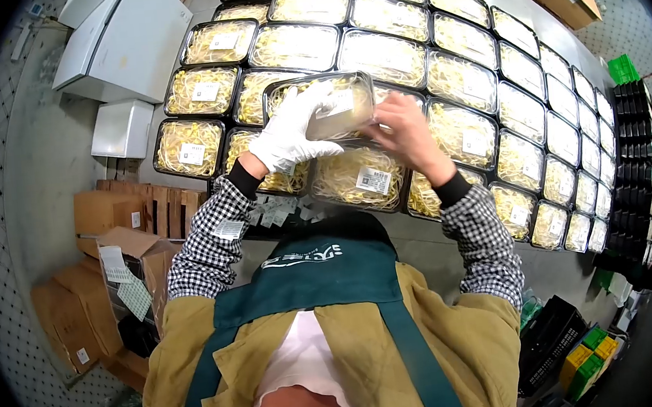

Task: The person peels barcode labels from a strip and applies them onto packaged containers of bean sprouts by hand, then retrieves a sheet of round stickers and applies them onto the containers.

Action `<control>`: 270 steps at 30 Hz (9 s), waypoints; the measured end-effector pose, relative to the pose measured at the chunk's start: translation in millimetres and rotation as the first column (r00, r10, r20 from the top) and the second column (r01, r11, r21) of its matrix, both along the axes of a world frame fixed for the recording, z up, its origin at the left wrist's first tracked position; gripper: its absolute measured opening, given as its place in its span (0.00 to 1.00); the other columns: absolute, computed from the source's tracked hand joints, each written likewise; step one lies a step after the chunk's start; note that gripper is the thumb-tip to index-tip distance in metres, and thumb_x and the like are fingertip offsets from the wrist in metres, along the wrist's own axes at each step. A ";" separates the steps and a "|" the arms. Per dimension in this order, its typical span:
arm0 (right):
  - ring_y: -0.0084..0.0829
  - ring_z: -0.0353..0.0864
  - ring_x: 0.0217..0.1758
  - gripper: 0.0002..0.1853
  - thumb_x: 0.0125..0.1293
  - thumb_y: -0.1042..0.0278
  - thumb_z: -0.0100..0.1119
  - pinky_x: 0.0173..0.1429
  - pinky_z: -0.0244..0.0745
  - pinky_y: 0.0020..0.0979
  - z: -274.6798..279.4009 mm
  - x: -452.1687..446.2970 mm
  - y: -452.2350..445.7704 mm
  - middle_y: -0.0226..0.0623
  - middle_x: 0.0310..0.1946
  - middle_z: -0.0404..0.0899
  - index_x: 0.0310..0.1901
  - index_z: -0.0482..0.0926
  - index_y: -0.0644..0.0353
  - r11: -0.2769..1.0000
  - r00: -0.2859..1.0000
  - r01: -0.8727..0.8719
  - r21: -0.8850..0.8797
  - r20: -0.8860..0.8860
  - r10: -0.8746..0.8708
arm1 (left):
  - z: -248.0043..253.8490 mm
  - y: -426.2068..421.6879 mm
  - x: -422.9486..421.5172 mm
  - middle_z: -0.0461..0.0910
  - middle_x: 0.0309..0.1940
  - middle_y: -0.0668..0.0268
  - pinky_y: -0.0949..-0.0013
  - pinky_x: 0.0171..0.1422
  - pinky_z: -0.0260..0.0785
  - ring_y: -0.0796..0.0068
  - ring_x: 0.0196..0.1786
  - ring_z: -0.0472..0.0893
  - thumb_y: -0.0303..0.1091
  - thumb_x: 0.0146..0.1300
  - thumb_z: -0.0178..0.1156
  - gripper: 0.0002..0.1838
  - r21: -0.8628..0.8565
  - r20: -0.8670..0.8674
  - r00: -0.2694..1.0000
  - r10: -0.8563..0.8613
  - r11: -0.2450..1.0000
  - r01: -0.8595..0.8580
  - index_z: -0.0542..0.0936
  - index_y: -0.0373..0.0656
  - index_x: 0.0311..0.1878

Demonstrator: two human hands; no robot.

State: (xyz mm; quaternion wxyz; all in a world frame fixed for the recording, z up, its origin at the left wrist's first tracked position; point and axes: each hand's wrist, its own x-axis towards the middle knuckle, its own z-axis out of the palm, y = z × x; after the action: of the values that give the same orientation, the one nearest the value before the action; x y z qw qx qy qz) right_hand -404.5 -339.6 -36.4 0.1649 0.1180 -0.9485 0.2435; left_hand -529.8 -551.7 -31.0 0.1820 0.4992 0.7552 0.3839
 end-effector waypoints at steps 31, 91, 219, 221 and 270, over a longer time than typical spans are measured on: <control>0.13 0.71 0.23 0.12 0.62 0.61 0.66 0.26 0.65 0.15 -25.1 -46.5 14.5 0.24 0.25 0.74 0.35 0.74 0.59 0.294 0.797 0.554 -0.779 0.598 0.084 | -68.7 -33.7 -55.2 0.82 0.40 0.64 0.74 0.46 0.71 0.77 0.40 0.78 0.31 0.62 0.61 0.14 0.166 0.572 0.703 0.423 0.779 -0.604 0.80 0.34 0.49; 0.12 0.58 0.15 0.17 0.76 0.56 0.44 0.20 0.52 0.17 8.5 97.6 -15.2 0.21 0.14 0.64 0.33 0.72 0.59 0.302 0.783 0.622 -0.722 0.588 -0.204 | -338.6 -105.5 129.6 0.73 0.56 0.61 0.69 0.55 0.70 0.68 0.52 0.76 0.33 0.51 0.73 0.38 -0.164 0.965 0.020 0.260 0.665 -0.728 0.65 0.37 0.63; 0.12 0.68 0.30 0.06 0.64 0.70 0.62 0.35 0.63 0.18 -21.3 647.7 579.7 0.19 0.26 0.74 0.34 0.79 0.64 -0.048 0.766 0.565 -0.824 0.545 -0.340 | -18.6 646.8 663.0 0.77 0.20 0.70 0.78 0.28 0.67 0.80 0.21 0.74 0.29 0.57 0.68 0.07 0.034 0.674 0.724 0.143 0.974 -0.225 0.80 0.38 0.27; 0.19 0.70 0.28 0.10 0.63 0.66 0.63 0.34 0.65 0.23 -41.9 626.8 621.8 0.27 0.24 0.75 0.31 0.79 0.65 0.385 0.713 0.671 -0.634 0.408 -0.570 | -13.3 641.3 655.9 0.80 0.26 0.67 0.79 0.32 0.69 0.79 0.26 0.77 0.26 0.57 0.66 0.02 -0.037 0.778 0.622 0.083 0.996 -0.086 0.83 0.38 0.32; 0.15 0.76 0.32 0.16 0.65 0.57 0.61 0.38 0.72 0.25 -44.6 458.0 759.6 0.34 0.31 0.83 0.40 0.82 0.64 0.464 0.720 0.674 -0.574 0.372 -0.585 | 14.0 652.7 602.4 0.82 0.33 0.66 0.79 0.41 0.69 0.82 0.36 0.78 0.20 0.58 0.62 0.05 -0.027 0.500 0.837 0.223 0.970 -0.243 0.84 0.35 0.37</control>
State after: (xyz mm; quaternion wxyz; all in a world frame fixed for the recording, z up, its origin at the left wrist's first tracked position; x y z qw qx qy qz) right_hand 53.6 419.9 -81.1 0.2154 -0.3240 -0.7747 0.4984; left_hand 72.6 101.1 -17.0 0.3135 0.2907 0.7301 0.5331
